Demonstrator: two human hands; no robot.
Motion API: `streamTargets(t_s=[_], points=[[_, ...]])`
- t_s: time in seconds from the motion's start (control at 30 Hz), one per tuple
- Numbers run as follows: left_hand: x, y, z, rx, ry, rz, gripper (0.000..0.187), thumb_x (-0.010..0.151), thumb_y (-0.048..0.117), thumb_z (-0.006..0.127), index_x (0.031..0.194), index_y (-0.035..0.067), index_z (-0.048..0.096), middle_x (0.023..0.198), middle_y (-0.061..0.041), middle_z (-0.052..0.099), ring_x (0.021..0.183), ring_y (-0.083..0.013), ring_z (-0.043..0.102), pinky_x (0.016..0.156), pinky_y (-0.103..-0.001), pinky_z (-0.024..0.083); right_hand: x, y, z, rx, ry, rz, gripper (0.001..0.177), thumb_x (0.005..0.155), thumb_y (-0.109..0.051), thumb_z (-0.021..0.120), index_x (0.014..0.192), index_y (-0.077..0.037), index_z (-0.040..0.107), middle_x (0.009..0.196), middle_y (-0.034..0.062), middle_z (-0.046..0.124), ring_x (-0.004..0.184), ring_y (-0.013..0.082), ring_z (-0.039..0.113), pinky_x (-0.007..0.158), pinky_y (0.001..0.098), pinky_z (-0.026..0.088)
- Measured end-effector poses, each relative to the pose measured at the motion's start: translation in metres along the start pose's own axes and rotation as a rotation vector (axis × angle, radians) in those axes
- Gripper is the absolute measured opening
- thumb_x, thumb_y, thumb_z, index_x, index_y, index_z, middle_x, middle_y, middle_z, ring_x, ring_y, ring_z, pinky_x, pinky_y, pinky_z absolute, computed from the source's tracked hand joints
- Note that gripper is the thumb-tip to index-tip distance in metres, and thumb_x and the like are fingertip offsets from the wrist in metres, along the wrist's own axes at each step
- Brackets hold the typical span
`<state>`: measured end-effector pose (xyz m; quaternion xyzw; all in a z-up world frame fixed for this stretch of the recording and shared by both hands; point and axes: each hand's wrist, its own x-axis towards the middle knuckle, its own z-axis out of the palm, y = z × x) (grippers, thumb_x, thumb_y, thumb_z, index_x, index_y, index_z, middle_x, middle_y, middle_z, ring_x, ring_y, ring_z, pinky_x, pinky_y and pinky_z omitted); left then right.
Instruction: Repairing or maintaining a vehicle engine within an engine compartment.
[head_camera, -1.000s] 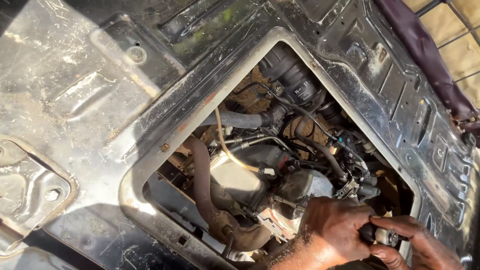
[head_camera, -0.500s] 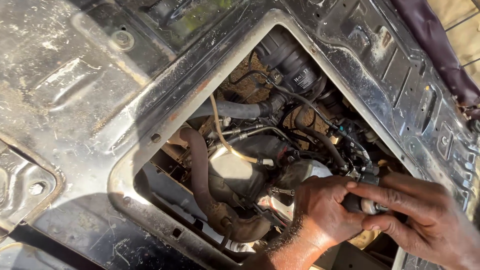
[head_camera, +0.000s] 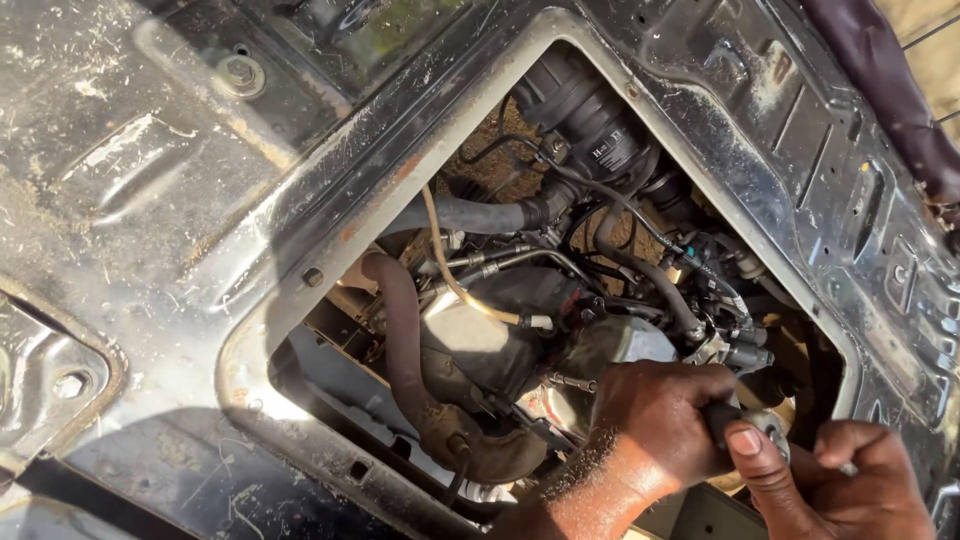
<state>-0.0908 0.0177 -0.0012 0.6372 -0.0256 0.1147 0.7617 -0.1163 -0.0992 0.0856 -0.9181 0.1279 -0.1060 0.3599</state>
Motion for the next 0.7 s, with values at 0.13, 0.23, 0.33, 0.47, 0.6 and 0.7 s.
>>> streamTargets(t_s=[0.13,0.23,0.33,0.47,0.6,0.7], points=[[-0.007,-0.035,0.042,-0.126,-0.033,-0.024,0.03,0.085,0.041,0.081,0.085,0.015,0.068,0.075,-0.002,0.069,0.068,-0.0178,0.07,0.066,-0.033,0.057,-0.013,-0.017,0.014,-0.315,0.253,-0.052,0.053,0.089,-0.009,0.083,0.124,0.006,0.046,0.091,0.0314,0.068,0.088,0.0291,0.073,0.073,0.0422,0.062],[-0.011,-0.061,0.038,-0.353,0.055,0.108,0.02,0.092,0.031,0.074,0.101,0.013,0.074,0.089,-0.004,0.075,0.082,-0.0166,0.073,0.08,-0.031,0.059,0.025,0.031,-0.002,0.073,-0.185,-0.285,0.041,0.095,-0.023,0.072,0.128,0.001,0.067,0.099,0.0206,0.075,0.09,0.0208,0.072,0.088,0.0389,0.056],[-0.008,-0.022,0.008,-0.053,-0.039,0.044,0.031,0.082,0.041,0.083,0.098,0.015,0.076,0.08,-0.003,0.075,0.069,-0.0145,0.074,0.067,-0.029,0.06,0.065,-0.03,-0.025,-0.505,-0.409,-0.983,0.049,0.081,-0.043,0.067,0.122,-0.016,0.072,0.107,0.007,0.077,0.11,0.0313,0.072,0.103,0.0434,0.054],[0.003,-0.01,-0.005,-0.074,-0.112,-0.013,0.035,0.082,0.045,0.079,0.106,0.02,0.077,0.079,0.0,0.075,0.071,-0.0152,0.075,0.07,-0.03,0.062,0.116,-0.034,-0.024,-0.571,-0.686,-1.377,0.046,0.087,-0.055,0.058,0.123,-0.029,0.071,0.096,0.0007,0.07,0.091,0.0256,0.07,0.111,0.0555,0.046],[0.0,-0.02,0.004,-0.034,-0.051,0.021,0.033,0.083,0.048,0.081,0.098,0.02,0.075,0.078,0.002,0.075,0.071,-0.0139,0.075,0.068,-0.03,0.062,0.125,0.015,-0.033,-0.591,-0.716,-1.157,0.058,0.075,-0.062,0.069,0.115,-0.021,0.075,0.085,-0.0031,0.076,0.073,0.0149,0.069,0.07,0.0389,0.054],[-0.002,-0.009,-0.001,-0.002,-0.005,0.02,0.034,0.076,0.047,0.084,0.092,0.019,0.074,0.078,0.001,0.074,0.071,-0.0172,0.074,0.064,-0.032,0.059,0.113,0.019,-0.032,-0.184,-0.718,-0.957,0.057,0.074,-0.05,0.086,0.106,-0.012,0.057,0.088,0.0008,0.065,0.074,0.0111,0.069,0.058,0.0295,0.056]])
